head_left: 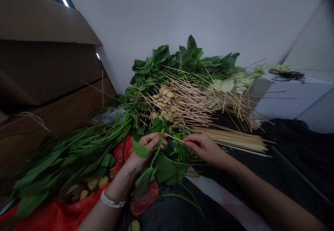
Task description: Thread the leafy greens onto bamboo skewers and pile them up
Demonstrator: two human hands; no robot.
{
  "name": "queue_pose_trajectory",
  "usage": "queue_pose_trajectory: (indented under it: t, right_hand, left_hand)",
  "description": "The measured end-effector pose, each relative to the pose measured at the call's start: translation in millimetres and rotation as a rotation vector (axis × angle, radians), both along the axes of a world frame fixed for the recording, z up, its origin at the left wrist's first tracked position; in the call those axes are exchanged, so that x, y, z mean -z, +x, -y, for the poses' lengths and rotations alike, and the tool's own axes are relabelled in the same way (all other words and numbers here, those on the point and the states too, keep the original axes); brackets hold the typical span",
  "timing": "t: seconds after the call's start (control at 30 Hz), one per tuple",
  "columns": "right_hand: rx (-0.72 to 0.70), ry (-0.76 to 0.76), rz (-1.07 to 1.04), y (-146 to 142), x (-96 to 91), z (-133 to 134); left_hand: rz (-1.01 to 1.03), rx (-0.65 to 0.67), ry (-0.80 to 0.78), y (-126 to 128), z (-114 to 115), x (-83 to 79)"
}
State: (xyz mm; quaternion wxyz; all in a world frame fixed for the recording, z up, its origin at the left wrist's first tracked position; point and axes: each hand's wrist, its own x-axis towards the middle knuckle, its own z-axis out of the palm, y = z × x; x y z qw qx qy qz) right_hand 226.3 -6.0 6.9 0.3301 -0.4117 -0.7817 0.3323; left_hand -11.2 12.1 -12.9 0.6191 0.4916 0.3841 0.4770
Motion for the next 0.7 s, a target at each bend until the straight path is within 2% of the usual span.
queue_pose_trajectory:
  t: [0.23,0.37,0.7]
  right_hand:
    - [-0.021,0.039,0.033,1.0,4.0,-1.7]
    - [-0.010,0.025,0.017,0.5,4.4,-1.1]
    - [0.000,0.020,0.025,-2.6,3.2,0.9]
  left_hand:
    - [-0.104,-0.030,0.056,0.7,0.5,-3.3]
    - [-0.093,-0.044,0.048,0.3,0.6,-4.4]
    - [-0.153,-0.065,0.091,-1.0,-2.0,0.2]
